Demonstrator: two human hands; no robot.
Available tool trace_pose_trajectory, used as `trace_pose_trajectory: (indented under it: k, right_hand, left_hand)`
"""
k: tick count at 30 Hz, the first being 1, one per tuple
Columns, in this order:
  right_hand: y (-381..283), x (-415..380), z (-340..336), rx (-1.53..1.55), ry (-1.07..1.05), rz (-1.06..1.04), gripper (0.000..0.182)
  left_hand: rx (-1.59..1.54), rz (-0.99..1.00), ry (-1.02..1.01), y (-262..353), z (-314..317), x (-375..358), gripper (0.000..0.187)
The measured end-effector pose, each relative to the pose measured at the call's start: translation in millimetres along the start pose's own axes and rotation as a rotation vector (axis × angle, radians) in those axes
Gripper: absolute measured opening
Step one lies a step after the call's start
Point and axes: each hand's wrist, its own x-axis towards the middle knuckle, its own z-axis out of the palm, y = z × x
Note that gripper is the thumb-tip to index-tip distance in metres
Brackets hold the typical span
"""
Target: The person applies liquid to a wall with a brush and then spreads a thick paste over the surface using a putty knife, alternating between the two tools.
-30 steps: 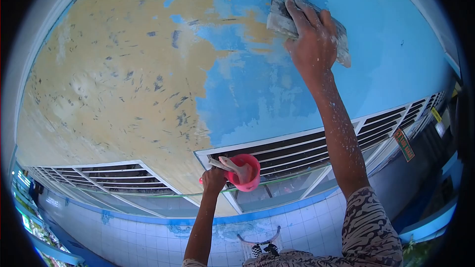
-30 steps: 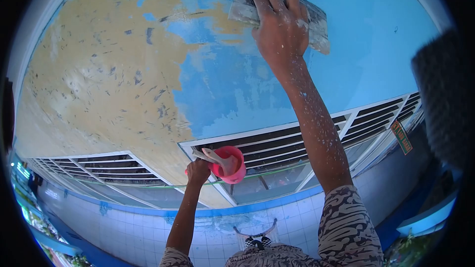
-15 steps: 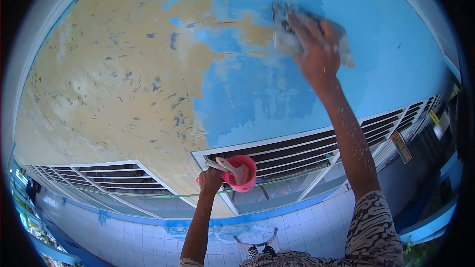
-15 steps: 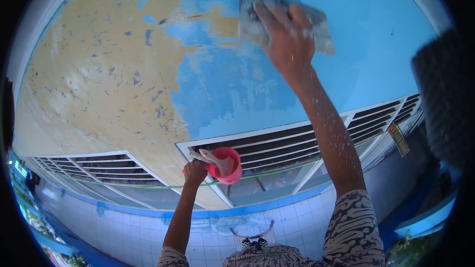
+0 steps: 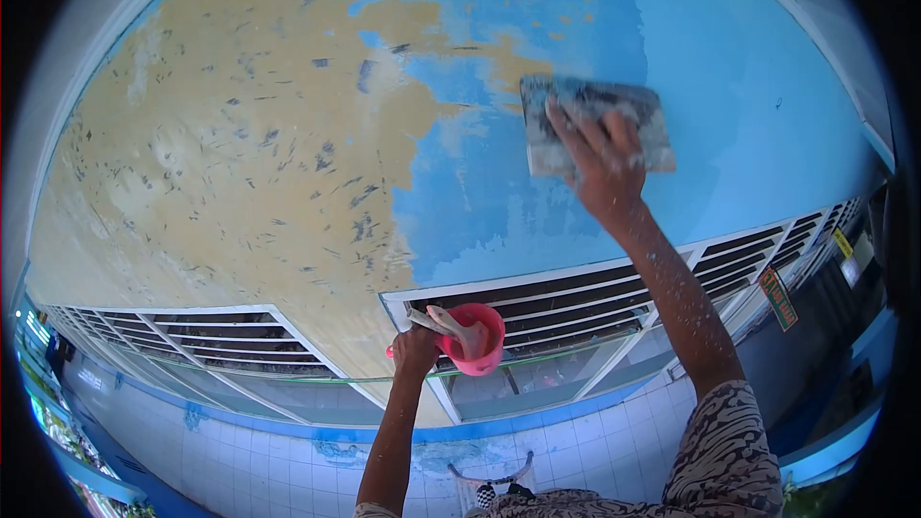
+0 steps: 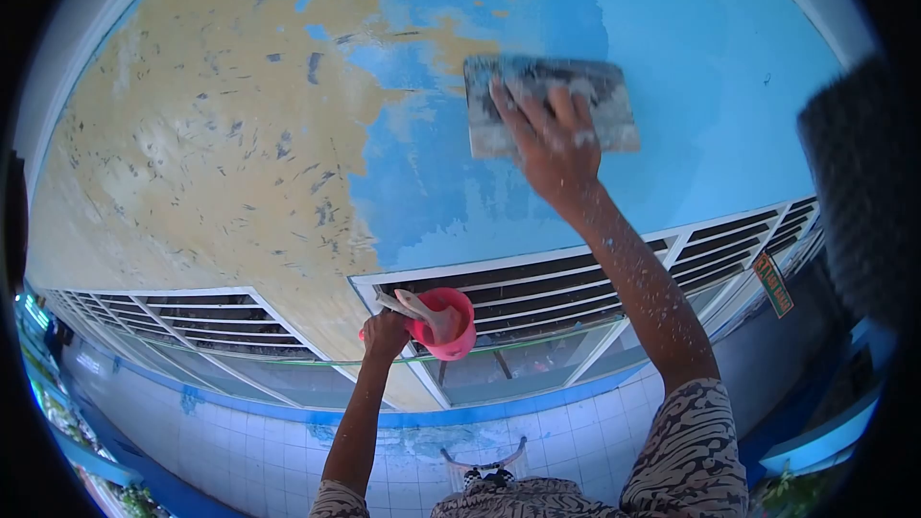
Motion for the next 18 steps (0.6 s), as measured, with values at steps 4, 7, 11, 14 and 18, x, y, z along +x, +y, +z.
trace_pose_trajectory:
  k: [4, 7, 11, 14, 18]
  right_hand:
    - [3, 36, 17, -0.075, 0.097, -0.037, 0.081]
    - [16, 96, 17, -0.077, 0.124, -0.049, 0.075]
    - [-2, 59, 2, -0.008, 0.101, -0.016, 0.047]
    - [-11, -8, 9, -0.061, 0.033, -0.023, 0.049]
    - [11, 69, 20, -0.106, 0.173, 0.016, 0.049]
  left_hand:
    - [-0.002, 0.001, 0.013, -3, 1, 10, 0.023]
    - [0.003, 0.002, -0.011, 1, 0, 4, 0.023]
    - [0.006, -0.004, 0.003, 5, 0, 3, 0.022]
    - [0.014, 0.002, -0.004, 3, 1, 0, 0.025]
    - [0.041, 0.011, 0.003, -8, 9, 6, 0.029]
